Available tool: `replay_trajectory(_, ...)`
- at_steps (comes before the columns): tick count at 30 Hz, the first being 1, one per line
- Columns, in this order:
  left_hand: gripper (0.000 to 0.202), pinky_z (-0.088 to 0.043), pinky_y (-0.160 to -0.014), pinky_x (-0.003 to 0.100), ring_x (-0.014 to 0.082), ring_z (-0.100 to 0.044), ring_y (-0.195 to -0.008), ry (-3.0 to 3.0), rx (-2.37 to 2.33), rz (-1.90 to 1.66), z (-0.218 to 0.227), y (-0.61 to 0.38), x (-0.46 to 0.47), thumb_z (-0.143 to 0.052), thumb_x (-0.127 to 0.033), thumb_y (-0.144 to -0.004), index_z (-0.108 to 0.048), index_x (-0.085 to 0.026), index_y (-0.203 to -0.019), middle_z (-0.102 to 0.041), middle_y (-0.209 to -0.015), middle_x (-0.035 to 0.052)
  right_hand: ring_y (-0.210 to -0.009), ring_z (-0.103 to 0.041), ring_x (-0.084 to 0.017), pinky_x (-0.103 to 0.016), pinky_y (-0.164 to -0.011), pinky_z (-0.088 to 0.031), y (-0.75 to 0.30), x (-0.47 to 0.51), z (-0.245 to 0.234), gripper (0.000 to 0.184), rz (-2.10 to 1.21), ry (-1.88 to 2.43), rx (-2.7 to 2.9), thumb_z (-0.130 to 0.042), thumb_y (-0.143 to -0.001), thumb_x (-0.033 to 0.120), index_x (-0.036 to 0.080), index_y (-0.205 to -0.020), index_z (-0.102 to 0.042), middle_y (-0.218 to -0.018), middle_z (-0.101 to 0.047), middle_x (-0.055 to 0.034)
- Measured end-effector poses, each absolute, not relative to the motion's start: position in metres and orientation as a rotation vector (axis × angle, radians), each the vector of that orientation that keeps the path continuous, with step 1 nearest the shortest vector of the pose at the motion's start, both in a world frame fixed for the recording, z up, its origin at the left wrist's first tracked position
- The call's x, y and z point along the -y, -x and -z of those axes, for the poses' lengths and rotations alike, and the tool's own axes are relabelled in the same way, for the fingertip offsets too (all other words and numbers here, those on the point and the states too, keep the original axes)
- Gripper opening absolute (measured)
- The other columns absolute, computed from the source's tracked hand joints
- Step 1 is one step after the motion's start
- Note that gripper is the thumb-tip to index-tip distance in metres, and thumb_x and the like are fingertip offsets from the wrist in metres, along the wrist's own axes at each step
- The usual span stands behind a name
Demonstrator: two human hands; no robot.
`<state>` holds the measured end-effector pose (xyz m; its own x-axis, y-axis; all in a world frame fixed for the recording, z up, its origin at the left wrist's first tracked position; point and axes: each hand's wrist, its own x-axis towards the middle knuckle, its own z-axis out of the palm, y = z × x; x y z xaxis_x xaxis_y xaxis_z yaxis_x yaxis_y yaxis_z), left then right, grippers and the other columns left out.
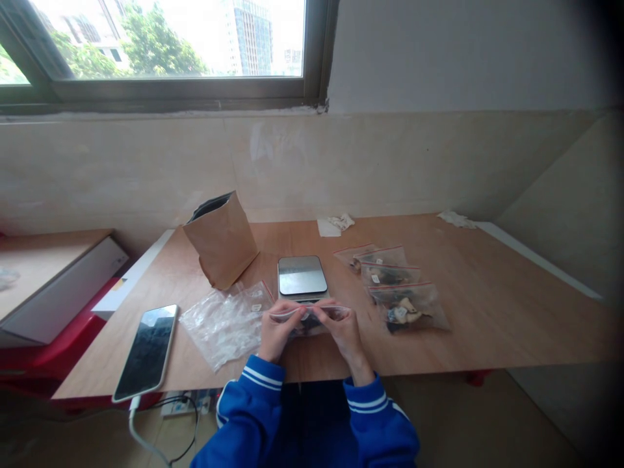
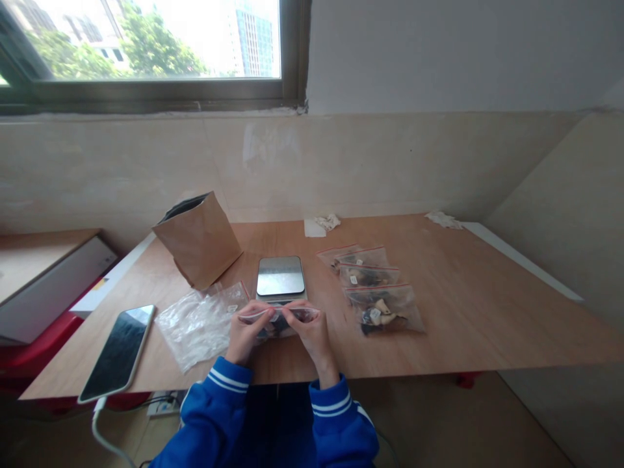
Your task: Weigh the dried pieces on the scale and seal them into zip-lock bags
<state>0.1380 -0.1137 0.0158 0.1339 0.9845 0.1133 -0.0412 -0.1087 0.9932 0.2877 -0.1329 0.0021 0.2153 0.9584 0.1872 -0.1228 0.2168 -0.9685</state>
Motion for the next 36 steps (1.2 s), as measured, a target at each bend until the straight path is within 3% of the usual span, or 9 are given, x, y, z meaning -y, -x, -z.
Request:
replay_trajectory(12, 0.018, -0.049, -0.073, 0.026, 0.0171, -0.063, -0.081, -1.587, -0.993, -1.304, -0.041, -0.147, 0.113, -0.067, -0.034, -0.079, -0.068, -0.016, -0.081, -0.068, -0.083, 0.0061, -0.074, -0.067, -0.017, -0.027, -0.07, -0.053, -0.292, 0.136, -0.035, 0.018, -1.004, 1.004, 1.118, -0.073, -0.073, 0.034, 0.018, -0.079, -0.072, -0.077, -0.072, -0.0029)
replay_trajectory(19, 0.021, -0.048, -0.061, 0.023, 0.0142, -0.062, -0.066, -1.401, -1.037, -1.332, -0.05, -0.151, 0.111, -0.071, -0.036, -0.074, -0.067, -0.015, -0.075, -0.068, -0.071, 0.0031, -0.076, -0.068, -0.02, -0.029, -0.071, -0.053, -0.288, 0.13, -0.044, 0.019, -0.928, 1.015, 1.084, -0.072, -0.075, 0.037, 0.018, -0.076, -0.074, -0.079, -0.074, -0.0045)
replay_trajectory(23, 0.028, -0.049, -0.061, 0.026, 0.0168, -0.064, -0.062, -1.235, -1.02, -1.252, -0.062, -0.142, 0.107, -0.069, -0.041, -0.075, -0.071, -0.013, -0.07, -0.07, -0.066, 0.0053, -0.067, -0.069, -0.022, -0.034, -0.07, -0.055, -0.297, 0.126, -0.048, 0.039, -1.027, 1.02, 1.166, -0.058, -0.084, 0.05, 0.017, -0.071, -0.075, -0.07, -0.073, -0.0059)
replay_trajectory(27, 0.041, -0.052, -0.073, 0.031, 0.0217, -0.068, -0.071, -1.113, -0.935, -1.183, -0.066, -0.137, 0.101, -0.061, -0.051, -0.079, -0.074, -0.012, -0.076, -0.073, -0.072, 0.009, -0.062, -0.068, -0.023, -0.037, -0.067, -0.056, -0.299, 0.122, -0.052, 0.055, -1.045, 1.05, 1.229, -0.045, -0.087, 0.062, 0.018, -0.069, -0.074, -0.064, -0.072, -0.0062)
replay_trajectory(31, 0.067, -0.051, -0.084, 0.037, 0.0264, -0.068, -0.087, -1.074, -0.918, -1.034, -0.065, -0.128, 0.099, -0.038, -0.067, -0.084, -0.074, -0.01, -0.088, -0.074, -0.084, 0.0137, -0.064, -0.068, -0.025, -0.036, -0.063, -0.056, -0.304, 0.119, -0.049, 0.068, -0.992, 1.163, 1.152, -0.031, -0.087, 0.07, 0.021, -0.065, -0.073, -0.058, -0.069, -0.0089)
replay_trajectory(34, 0.065, -0.045, -0.095, 0.037, 0.0245, -0.063, -0.104, -1.271, -0.993, -1.106, -0.068, -0.107, 0.099, -0.028, -0.061, -0.09, -0.07, -0.014, -0.105, -0.071, -0.107, 0.0122, -0.064, -0.068, -0.025, -0.036, -0.061, -0.055, -0.333, 0.109, -0.045, 0.066, -0.947, 1.25, 1.039, -0.032, -0.086, 0.07, 0.021, -0.071, -0.073, -0.059, -0.069, -0.0102)
replay_trajectory(36, 0.057, -0.043, -0.096, 0.039, 0.0237, -0.06, -0.106, -1.372, -1.17, -1.399, -0.069, -0.085, 0.097, -0.028, -0.054, -0.093, -0.067, -0.016, -0.108, -0.067, -0.114, 0.0114, -0.06, -0.067, -0.025, -0.036, -0.057, -0.054, -0.365, 0.095, -0.044, 0.069, -0.899, 1.319, 0.943, -0.029, -0.085, 0.072, 0.019, -0.074, -0.073, -0.06, -0.069, -0.0112)
